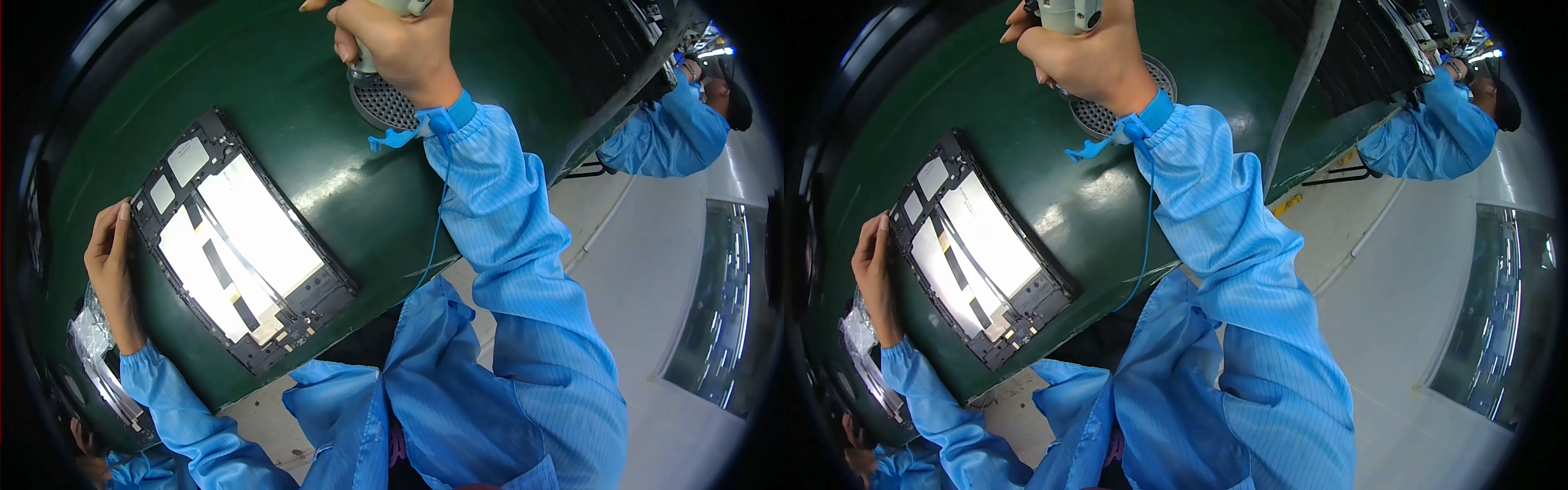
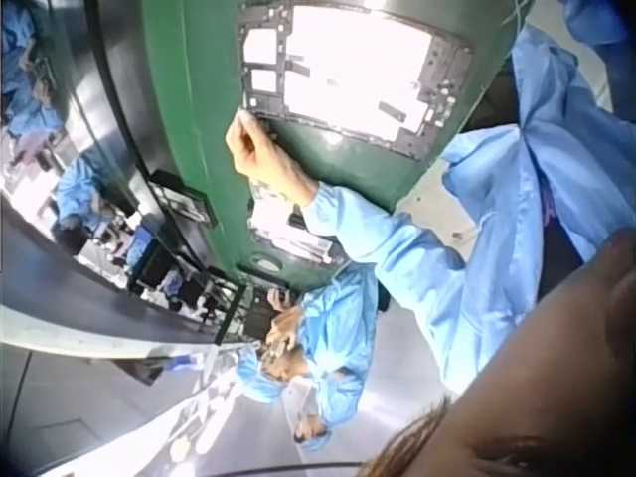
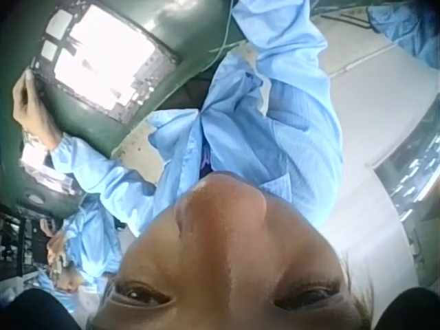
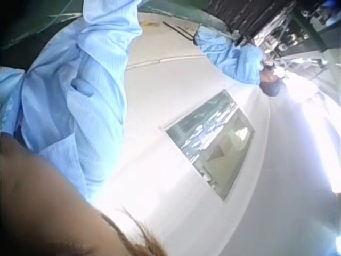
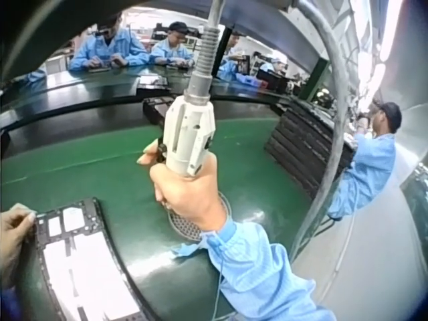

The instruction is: Fastening screws onto electronic screen assemblies using a powered screwdriver on a factory line.

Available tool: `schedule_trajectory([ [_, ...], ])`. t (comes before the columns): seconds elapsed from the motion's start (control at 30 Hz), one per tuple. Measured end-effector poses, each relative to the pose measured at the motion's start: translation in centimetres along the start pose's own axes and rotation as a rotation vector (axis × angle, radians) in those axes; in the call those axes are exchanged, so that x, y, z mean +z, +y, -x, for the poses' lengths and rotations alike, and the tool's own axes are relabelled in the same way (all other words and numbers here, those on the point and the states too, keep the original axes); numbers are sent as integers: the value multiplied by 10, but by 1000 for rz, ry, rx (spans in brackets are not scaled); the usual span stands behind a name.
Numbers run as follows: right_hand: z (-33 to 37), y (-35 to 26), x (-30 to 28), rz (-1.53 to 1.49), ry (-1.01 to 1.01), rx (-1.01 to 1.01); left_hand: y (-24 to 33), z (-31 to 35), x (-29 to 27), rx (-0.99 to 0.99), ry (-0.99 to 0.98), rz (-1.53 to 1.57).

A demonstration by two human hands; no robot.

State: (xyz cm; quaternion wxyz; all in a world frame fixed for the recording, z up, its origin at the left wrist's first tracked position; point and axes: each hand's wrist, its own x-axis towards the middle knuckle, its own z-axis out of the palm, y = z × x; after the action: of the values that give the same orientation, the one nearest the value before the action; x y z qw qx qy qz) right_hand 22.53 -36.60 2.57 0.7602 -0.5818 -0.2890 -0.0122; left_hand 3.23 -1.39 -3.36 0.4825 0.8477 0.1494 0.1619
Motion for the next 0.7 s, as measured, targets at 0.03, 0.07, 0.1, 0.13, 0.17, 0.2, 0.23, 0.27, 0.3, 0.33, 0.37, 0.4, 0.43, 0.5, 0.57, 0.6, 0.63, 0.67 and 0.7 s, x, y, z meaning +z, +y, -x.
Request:
schedule_trajectory([
  [0.03, 0, 0, 0, 5, -4, 1, -1, 0, -1, 7, -9, 12],
  [0.07, 0, 0, 0, 4, -4, 0, -2, 0, -1, 9, -9, 11],
  [0.1, 0, 0, 0, 3, -5, 2, -2, -1, 0, 9, -7, 11],
  [0.13, 0, -1, -1, 2, -6, 4, -2, -2, 1, 10, -5, 12],
  [0.17, 0, -1, -2, 5, -3, 3, -1, -3, 2, 12, -8, 13],
  [0.2, 1, 0, -1, 5, -1, 7, 1, -1, 2, 5, -4, 1],
  [0.23, 1, 1, -1, 5, 2, 12, 2, -1, 2, -3, 0, -11],
  [0.27, 2, 2, 0, 4, 4, 11, 1, 0, 1, -2, 0, -13],
  [0.3, 2, 3, -1, 6, 1, -1, 1, 0, 1, 3, -1, -14],
  [0.33, 2, 3, -2, 8, -1, -13, 0, 0, 1, 8, -1, -16],
  [0.37, 2, 4, -2, 8, 1, -13, -2, -1, 0, 8, -3, -17],
  [0.4, 2, 4, -2, 24, -5, -22, -4, -1, -1, 15, -18, -31],
  [0.43, 1, 5, -2, 40, -12, -32, -5, -2, -1, 22, -31, -44],
  [0.5, 1, 5, -2, 38, -10, -28, -3, -1, 1, 17, -20, -21],
  [0.57, 1, 5, -2, 35, -9, -25, -2, -1, 1, 12, -7, 1],
  [0.6, 1, 5, -1, 35, -6, -28, -2, -1, 1, 13, -6, 1],
  [0.63, 1, 5, -1, 35, -4, -32, -2, -1, 1, 14, -4, 1],
  [0.67, 1, 4, -1, 35, -5, -34, -1, -1, 1, 16, -3, 1],
  [0.7, 1, 5, -2, 48, -11, -37, -1, -1, 1, 12, -5, 5],
])
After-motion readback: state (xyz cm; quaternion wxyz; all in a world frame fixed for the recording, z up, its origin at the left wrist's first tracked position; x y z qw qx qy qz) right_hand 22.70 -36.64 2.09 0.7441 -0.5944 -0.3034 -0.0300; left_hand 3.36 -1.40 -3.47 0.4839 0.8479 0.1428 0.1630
